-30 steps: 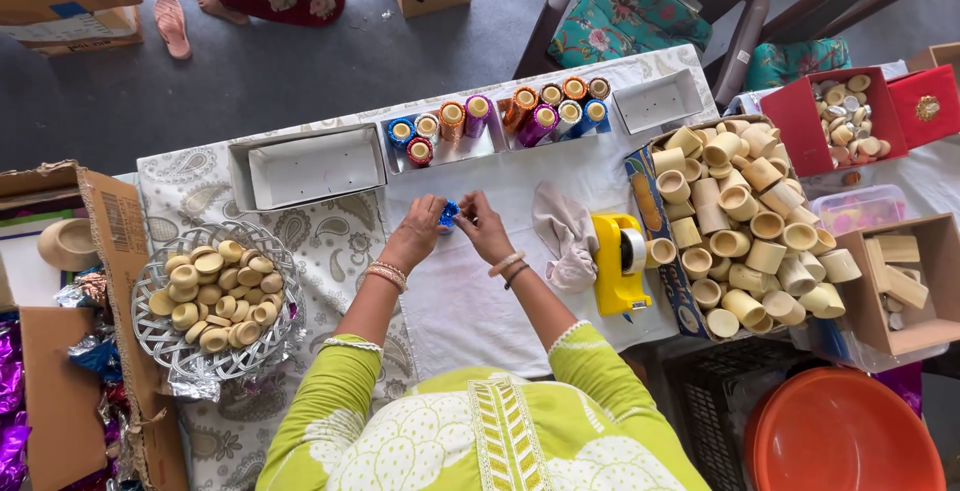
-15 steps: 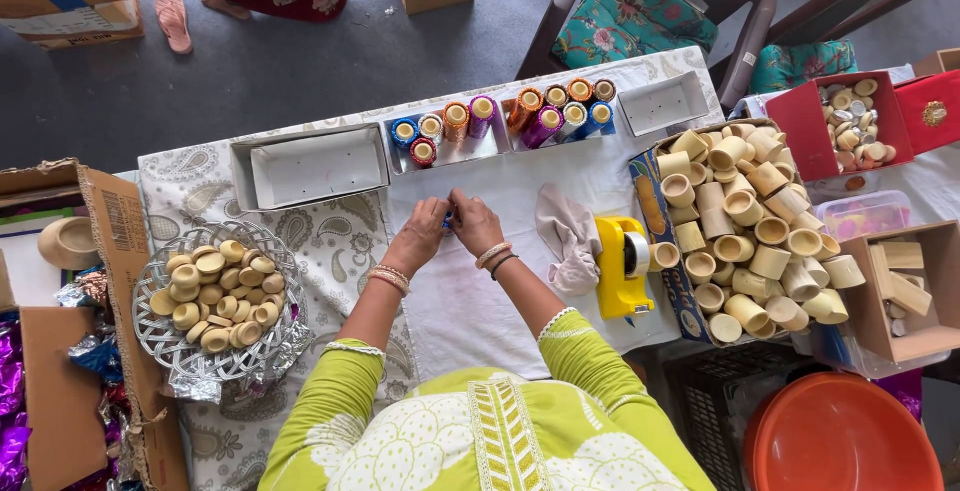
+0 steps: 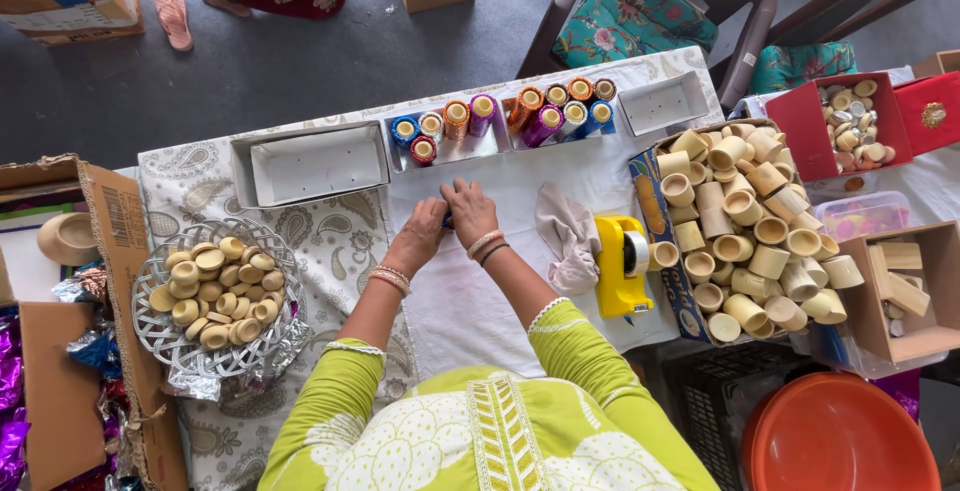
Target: The person wraps small beige cups with colorful metallic foil. They pick up a cup, select a foil sheet from a box, wrap the cup, and place the finished item into a tray. The person also wipes the table surface with a cloth during the process.
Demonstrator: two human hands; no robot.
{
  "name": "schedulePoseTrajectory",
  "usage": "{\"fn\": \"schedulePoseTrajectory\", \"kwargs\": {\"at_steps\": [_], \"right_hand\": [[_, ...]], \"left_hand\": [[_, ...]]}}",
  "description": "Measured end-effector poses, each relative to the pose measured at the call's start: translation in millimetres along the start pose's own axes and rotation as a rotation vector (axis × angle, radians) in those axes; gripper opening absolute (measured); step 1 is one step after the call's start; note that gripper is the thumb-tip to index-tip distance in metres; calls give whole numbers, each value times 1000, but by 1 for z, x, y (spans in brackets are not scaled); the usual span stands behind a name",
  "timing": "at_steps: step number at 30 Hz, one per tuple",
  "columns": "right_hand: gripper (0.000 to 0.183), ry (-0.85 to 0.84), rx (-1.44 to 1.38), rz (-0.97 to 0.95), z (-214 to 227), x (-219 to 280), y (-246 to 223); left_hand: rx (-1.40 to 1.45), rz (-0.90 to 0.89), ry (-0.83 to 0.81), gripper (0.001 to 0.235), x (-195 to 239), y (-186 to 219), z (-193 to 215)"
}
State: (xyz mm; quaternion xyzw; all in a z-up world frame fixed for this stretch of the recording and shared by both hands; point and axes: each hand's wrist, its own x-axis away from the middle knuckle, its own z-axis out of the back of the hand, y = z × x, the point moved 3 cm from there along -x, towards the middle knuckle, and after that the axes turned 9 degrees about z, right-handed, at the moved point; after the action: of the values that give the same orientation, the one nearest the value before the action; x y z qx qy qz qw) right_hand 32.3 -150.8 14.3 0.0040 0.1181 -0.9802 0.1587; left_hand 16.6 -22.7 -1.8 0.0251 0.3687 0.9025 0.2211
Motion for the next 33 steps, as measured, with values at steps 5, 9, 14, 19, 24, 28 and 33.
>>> {"fn": "schedulePoseTrajectory", "kwargs": {"at_steps": [5,9,14,19,24,28,33], "right_hand": [[39,-49,9,-42,-20,-10,18],[33,-131,-193,-78,-50,-14,44],[24,-54,-782,-112,-56,3,74],[16,226,-617,63,-7,34,45],[31,91,-84,158,9,51,12],[30,89,34,141,-1,55,9],[29,100,-93,116,-5,52,17]], "left_hand": [[-47,-5,-1,38,0,-2,-2],[-51,9,1,44,0,-4,-4],[-103,-10,12,44,-2,-2,-2],[-108,-24,10,35,-2,-4,-4],[-206,-98,-30,17,-2,2,-3],[-264,-94,-59,14,1,-1,-11],[-252,-86,-10,13,1,-5,-16]]}}
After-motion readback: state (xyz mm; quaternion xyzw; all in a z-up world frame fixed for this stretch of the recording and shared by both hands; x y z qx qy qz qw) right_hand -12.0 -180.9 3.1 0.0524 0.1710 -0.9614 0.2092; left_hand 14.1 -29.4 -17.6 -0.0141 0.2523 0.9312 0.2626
